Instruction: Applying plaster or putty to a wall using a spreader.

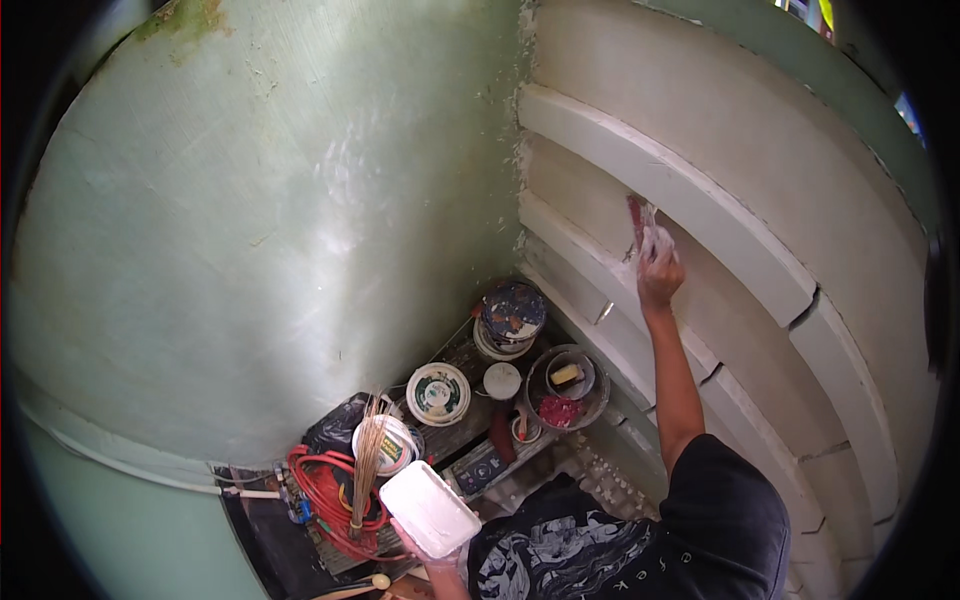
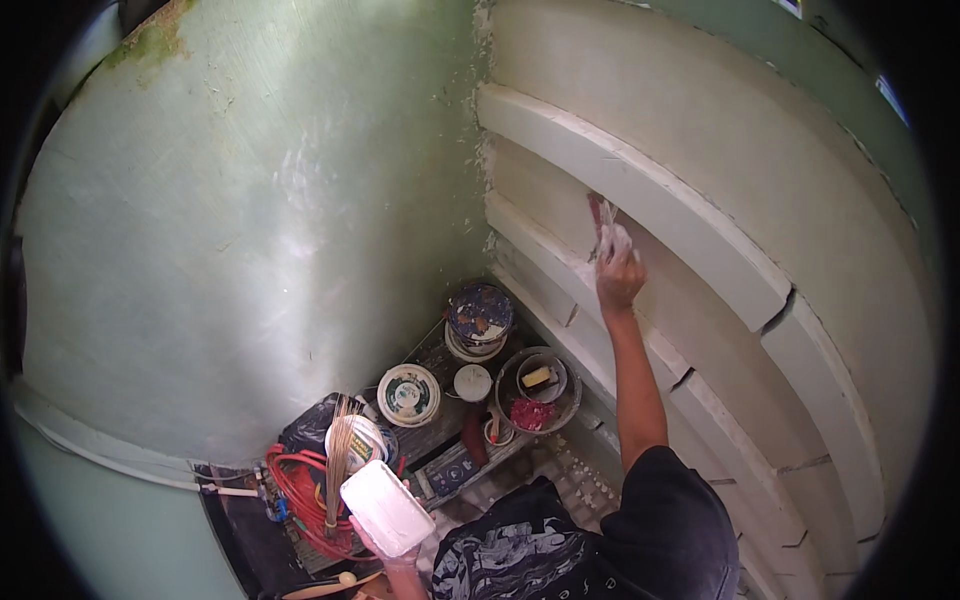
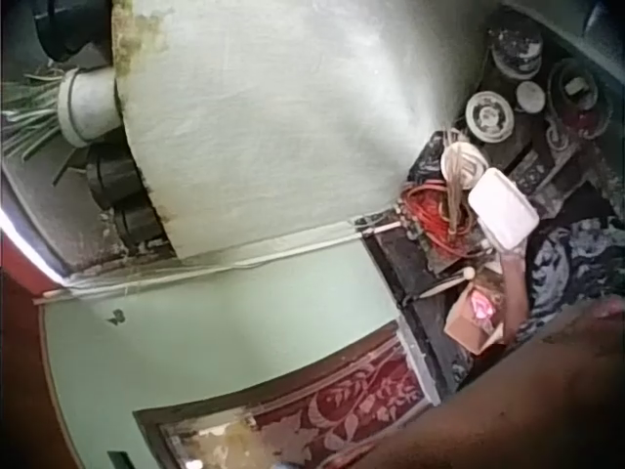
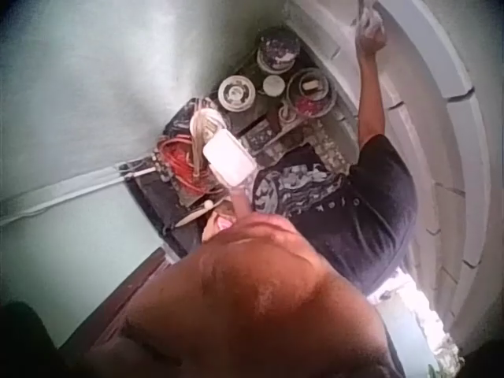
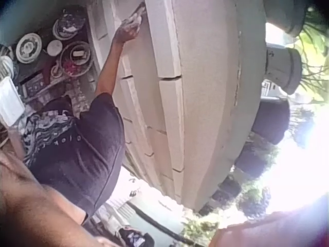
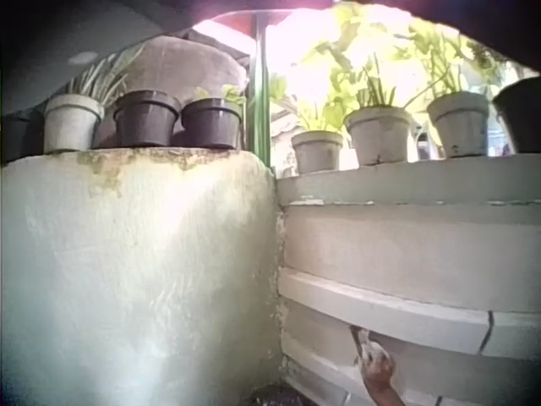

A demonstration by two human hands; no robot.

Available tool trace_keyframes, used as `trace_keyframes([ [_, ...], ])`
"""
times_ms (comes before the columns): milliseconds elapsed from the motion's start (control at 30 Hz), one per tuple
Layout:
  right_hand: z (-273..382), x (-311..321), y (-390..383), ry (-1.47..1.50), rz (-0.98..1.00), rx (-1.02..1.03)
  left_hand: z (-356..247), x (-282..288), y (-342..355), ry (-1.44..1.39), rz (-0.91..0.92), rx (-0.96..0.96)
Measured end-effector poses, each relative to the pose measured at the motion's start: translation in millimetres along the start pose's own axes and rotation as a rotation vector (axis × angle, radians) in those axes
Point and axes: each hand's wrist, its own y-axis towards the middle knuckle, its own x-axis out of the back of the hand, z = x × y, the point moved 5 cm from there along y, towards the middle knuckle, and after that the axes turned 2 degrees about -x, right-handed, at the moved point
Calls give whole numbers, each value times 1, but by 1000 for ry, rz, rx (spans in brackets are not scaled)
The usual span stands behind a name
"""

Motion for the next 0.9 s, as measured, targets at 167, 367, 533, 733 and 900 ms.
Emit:
trace_keyframes([
  [167, 17, -7, -29, 146, 322, -11, -17, 15, 8, 152, 88, 128],
  [367, 8, -81, -16, -75, 513, 40, -17, 23, 16, 104, 12, 176],
  [533, 29, -77, 13, -113, 314, 160, -21, 46, 17, 186, -19, 172],
  [733, 60, -78, 16, 225, 479, -20, -23, 78, 17, 285, -39, 62],
  [900, 99, -25, 10, 854, 573, -521, 5, 20, 19, 310, -25, 36],
])
